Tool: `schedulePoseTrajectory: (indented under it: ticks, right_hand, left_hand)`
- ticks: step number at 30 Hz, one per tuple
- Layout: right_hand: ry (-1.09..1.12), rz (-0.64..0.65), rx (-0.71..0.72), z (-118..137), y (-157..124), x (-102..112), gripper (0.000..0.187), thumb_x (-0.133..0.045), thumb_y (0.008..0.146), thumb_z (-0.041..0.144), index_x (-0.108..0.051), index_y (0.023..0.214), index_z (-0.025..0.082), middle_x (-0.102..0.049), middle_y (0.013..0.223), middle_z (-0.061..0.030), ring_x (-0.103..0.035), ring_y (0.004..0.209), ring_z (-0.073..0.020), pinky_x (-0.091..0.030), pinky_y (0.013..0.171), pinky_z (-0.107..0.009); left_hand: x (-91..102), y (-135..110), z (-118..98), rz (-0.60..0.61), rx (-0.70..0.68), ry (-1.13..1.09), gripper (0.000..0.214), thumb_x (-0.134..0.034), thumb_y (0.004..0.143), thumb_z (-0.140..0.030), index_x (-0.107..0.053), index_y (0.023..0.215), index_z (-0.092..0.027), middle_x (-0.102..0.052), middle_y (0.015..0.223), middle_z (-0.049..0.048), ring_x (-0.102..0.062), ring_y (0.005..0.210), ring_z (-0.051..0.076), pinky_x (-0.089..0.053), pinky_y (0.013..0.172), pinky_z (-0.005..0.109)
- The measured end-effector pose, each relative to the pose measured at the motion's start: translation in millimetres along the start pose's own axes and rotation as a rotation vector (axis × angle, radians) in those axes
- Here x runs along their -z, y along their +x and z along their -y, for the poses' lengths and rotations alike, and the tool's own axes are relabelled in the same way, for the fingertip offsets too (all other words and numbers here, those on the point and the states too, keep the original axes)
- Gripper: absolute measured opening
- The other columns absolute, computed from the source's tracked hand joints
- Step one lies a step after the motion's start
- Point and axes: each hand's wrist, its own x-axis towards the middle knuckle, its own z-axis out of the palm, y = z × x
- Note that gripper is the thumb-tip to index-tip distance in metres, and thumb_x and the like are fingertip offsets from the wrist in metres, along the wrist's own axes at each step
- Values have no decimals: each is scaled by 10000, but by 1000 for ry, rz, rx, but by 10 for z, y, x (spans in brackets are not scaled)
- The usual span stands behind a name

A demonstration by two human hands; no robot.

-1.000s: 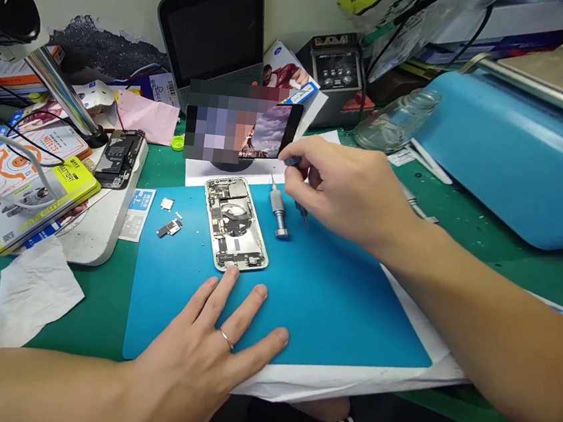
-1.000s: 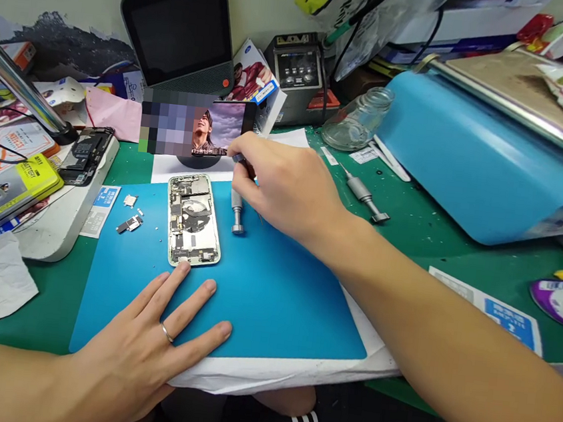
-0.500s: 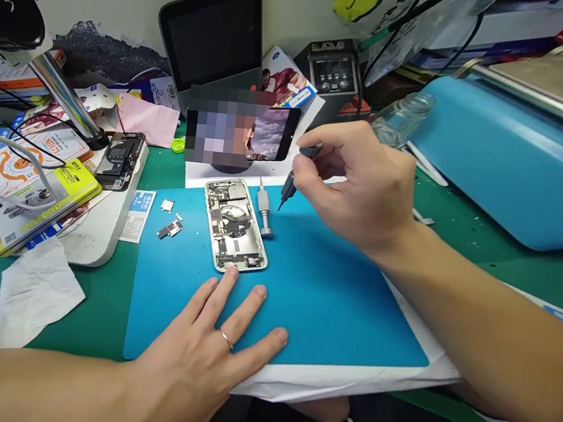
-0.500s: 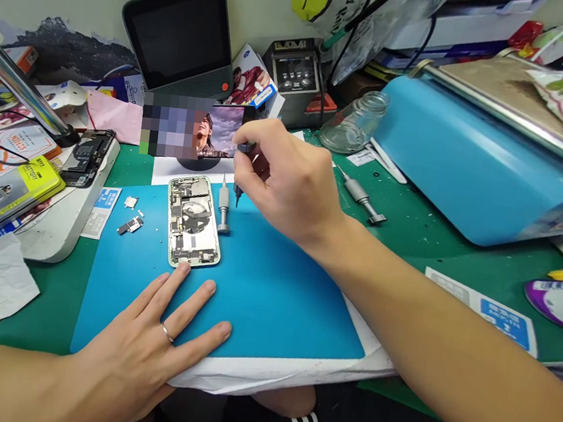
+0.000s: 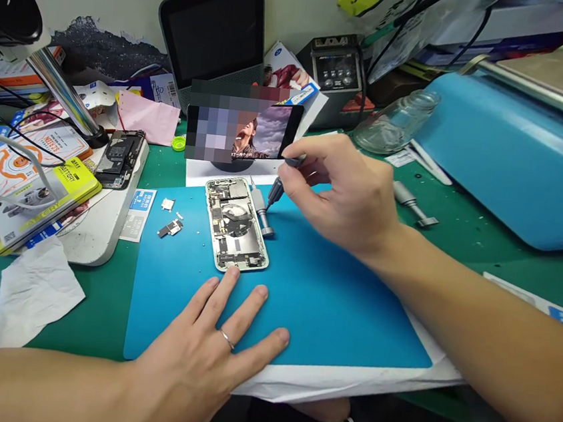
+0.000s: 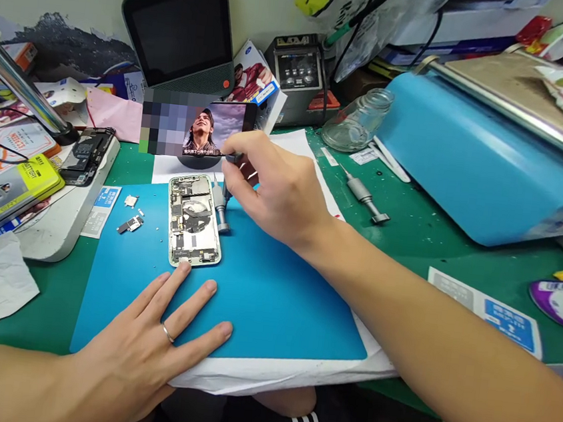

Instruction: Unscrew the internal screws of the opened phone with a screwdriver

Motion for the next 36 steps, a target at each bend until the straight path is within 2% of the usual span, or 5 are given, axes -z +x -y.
schedulePoseTrajectory:
  ticks: [4,10,16,32,36]
  right_hand:
    - [64,43,-3,23,9,7,259,-534,956,350,-550,1190,241,-720,1105,-56,-718,806,-197,-610,787,-374]
    - [69,99,-3,45,22,34,300,-519,943,271,-493,1241,250,-707,1083,-73,-692,796,-203,-591,803,-384]
    - [39,133,40,10,20,-24,426,-526,894,273,-483,1304,166,-728,1007,-73,-688,733,-201,-549,686,-341]
    - [-94,114,-58,68,-1,53,403,-402,989,338,-451,1380,257,-715,1128,-74,-718,898,-230,-565,798,-354]
    - [-121,97,-52,55,1,60,416,-406,991,340,-446,1391,234,-723,1096,-83,-719,875,-239,-554,791,-359]
  left_hand:
    - [1,-6,2,-1,-1,-1,686,-561,975,-313,-266,1592,-254,-199,1673,193,-133,1505,548,-318,1151,662]
    - [0,-4,1,10,-3,-3,711,-578,966,-324,-256,1596,-252,-190,1676,193,-124,1506,549,-324,1150,661]
    - [-14,-16,5,5,-5,-3,737,-589,957,-323,-239,1602,-249,-171,1679,198,-93,1509,553,-324,1150,669]
    - [-8,-15,-3,-1,-3,-10,706,-570,971,-309,-251,1597,-251,-178,1679,187,-101,1512,542,-299,1171,664]
    - [-12,-14,1,-2,-3,-12,697,-561,974,-308,-253,1596,-248,-180,1678,190,-88,1514,539,-305,1170,659]
